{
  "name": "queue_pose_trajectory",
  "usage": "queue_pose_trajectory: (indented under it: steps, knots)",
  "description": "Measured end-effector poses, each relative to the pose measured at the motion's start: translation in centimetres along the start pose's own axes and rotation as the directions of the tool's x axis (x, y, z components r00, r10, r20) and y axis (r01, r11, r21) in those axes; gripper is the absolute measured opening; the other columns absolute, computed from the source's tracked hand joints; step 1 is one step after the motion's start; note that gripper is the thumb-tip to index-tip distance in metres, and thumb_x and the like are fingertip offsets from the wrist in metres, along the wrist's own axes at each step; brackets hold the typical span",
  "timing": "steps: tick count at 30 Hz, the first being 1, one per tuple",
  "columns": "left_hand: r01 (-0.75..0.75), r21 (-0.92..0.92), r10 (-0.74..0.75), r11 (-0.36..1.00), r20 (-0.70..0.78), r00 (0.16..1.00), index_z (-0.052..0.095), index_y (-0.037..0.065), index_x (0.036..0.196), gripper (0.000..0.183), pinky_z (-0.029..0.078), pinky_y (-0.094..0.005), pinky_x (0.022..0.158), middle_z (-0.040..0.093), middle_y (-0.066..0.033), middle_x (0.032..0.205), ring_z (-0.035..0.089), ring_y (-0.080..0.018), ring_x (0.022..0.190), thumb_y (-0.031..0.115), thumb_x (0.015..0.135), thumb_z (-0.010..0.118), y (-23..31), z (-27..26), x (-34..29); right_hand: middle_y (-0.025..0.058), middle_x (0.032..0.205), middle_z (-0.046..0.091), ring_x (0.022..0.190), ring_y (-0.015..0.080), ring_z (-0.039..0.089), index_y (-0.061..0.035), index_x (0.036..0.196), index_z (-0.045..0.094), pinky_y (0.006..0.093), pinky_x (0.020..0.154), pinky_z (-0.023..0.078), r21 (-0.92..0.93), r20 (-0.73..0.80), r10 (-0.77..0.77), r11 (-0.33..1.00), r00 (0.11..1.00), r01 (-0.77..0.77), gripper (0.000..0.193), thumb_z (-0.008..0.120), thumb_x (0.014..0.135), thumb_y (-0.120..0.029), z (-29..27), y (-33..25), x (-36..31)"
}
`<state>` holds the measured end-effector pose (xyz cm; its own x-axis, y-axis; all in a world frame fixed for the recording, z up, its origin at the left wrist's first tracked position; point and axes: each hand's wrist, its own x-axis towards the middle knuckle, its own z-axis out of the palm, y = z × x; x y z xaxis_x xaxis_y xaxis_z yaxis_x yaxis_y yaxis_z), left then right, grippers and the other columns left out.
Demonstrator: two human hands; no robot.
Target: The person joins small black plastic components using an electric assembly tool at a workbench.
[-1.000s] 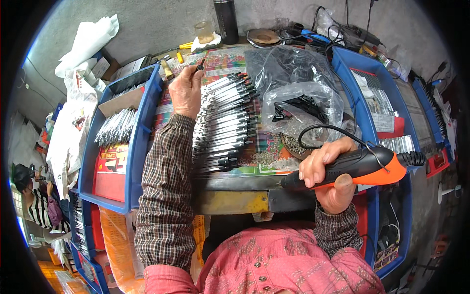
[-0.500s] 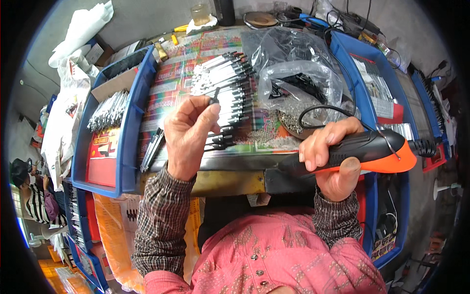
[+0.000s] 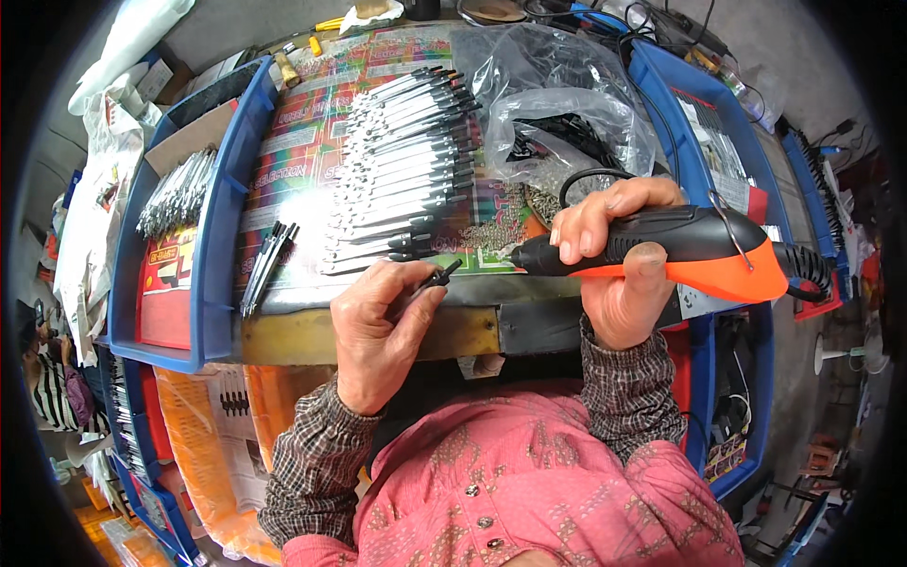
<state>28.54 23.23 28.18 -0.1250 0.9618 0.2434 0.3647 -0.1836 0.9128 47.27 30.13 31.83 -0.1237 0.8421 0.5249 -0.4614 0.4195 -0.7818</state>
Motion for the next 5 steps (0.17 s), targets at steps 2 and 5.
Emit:
queue_pose_trajectory:
  steps: [2,5]
  knots:
    - [-0.084,0.076,0.084,0.994,0.004,0.996,0.061,0.0,0.086,0.015,0.042,-0.0252,0.052,0.054,-0.0075,0.069,0.052,-0.0147,0.058,0.0,0.072,0.064,0.11,0.06,0.07,0.004,0.066,0.05,0.058,0.0154,0.051,-0.0059,0.092,0.044,0.0325,0.06,0.043,0.005,0.001,-0.019,1.0,1.0,0.019,0.05,0.067,0.073,-0.046,0.01,0.26,0.1]
    - [-0.171,0.214,0.166,0.962,0.04,0.985,0.061,0.002,0.087,0.017,0.044,-0.0272,0.054,0.056,-0.0103,0.075,0.056,-0.0196,0.06,0.0,0.071,0.066,0.46,0.03,0.07,0.0038,0.066,0.05,0.058,0.0156,0.051,-0.0067,0.093,0.044,0.033,0.061,0.043,-0.001,0.009,-0.023,1.0,1.0,0.023,0.049,0.067,0.074,-0.045,-0.02,0.5,0.19]
